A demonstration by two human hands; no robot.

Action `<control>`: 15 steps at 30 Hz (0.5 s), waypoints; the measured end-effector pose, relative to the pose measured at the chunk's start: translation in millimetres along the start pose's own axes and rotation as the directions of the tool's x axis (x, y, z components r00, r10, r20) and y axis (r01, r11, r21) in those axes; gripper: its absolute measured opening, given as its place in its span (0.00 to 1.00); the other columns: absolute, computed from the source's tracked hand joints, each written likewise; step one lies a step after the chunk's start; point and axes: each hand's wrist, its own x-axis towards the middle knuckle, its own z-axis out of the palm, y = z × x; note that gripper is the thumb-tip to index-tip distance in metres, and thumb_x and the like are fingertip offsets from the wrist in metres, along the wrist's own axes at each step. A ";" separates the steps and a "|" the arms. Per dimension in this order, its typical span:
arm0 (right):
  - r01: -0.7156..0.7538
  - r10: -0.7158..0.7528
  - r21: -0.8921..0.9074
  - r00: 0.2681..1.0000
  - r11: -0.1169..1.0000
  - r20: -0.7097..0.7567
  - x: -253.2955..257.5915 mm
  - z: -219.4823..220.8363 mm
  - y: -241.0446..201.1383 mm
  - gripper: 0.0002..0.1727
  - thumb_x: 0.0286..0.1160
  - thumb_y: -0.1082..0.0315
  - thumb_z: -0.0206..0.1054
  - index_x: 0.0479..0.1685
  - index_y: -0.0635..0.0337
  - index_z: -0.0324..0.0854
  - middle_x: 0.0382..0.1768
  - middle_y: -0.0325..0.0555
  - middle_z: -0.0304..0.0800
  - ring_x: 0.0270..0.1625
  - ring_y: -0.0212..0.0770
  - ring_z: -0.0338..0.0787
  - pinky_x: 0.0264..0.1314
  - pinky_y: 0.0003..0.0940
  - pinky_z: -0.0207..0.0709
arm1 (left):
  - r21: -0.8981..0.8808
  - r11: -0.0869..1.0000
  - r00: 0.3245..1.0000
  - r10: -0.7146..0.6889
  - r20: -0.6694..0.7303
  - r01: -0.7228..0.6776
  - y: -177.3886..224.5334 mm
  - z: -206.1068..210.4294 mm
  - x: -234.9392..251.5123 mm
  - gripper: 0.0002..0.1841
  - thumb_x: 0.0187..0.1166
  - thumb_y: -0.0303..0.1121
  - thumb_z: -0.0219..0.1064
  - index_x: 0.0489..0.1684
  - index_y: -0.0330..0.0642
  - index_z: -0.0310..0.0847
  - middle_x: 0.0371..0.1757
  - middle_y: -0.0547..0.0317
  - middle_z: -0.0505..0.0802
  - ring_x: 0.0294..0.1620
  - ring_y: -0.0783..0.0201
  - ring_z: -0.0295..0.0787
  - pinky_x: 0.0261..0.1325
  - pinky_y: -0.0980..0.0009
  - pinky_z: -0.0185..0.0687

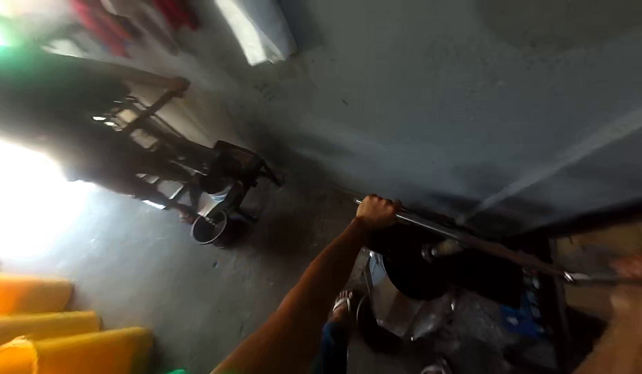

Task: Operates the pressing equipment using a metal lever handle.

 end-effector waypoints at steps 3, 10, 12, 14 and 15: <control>0.007 -0.005 0.016 0.995 1.000 -0.100 -6.9 22.4 -14.0 0.21 0.85 0.68 0.41 0.17 0.42 0.64 0.09 0.22 0.67 0.12 0.22 0.68 0.19 0.19 0.67 | -0.082 0.996 0.986 -0.028 0.165 0.042 2.3 -16.0 2.3 0.20 0.85 0.45 0.61 0.70 0.48 0.83 0.55 0.42 0.94 0.58 0.39 0.91 0.55 0.37 0.82; 0.050 -0.044 0.027 0.980 0.998 -0.196 2.8 13.9 -2.4 0.22 0.84 0.65 0.42 0.15 0.44 0.65 0.09 0.26 0.68 0.13 0.24 0.68 0.19 0.23 0.66 | -0.020 0.998 0.953 0.065 0.297 -0.062 -6.4 -23.4 23.2 0.36 0.72 0.58 0.75 0.77 0.49 0.76 0.69 0.40 0.86 0.67 0.35 0.84 0.62 0.29 0.77; 0.058 -0.065 -0.045 0.983 0.997 -0.171 1.8 5.5 1.0 0.23 0.87 0.63 0.41 0.16 0.46 0.67 0.10 0.27 0.70 0.14 0.26 0.72 0.23 0.27 0.71 | 0.079 0.997 0.934 -0.015 0.358 -0.014 8.1 -28.4 17.3 0.32 0.77 0.60 0.68 0.70 0.44 0.80 0.62 0.35 0.90 0.62 0.30 0.87 0.57 0.26 0.77; 0.045 -0.057 -0.079 0.987 0.996 -0.149 1.1 1.1 -0.9 0.22 0.88 0.63 0.41 0.19 0.47 0.68 0.12 0.27 0.71 0.16 0.28 0.74 0.26 0.29 0.74 | 0.094 0.994 0.948 -0.081 0.308 0.054 17.7 -23.2 10.5 0.29 0.81 0.56 0.65 0.69 0.43 0.80 0.54 0.32 0.92 0.56 0.27 0.89 0.50 0.26 0.79; 0.040 -0.050 -0.083 0.990 0.996 -0.128 2.7 -1.2 -1.6 0.22 0.87 0.63 0.42 0.19 0.48 0.69 0.12 0.27 0.72 0.16 0.28 0.75 0.26 0.29 0.75 | 0.089 0.993 0.964 -0.093 0.250 0.073 19.9 -18.2 7.3 0.27 0.81 0.53 0.65 0.70 0.43 0.79 0.53 0.32 0.92 0.55 0.27 0.89 0.51 0.26 0.79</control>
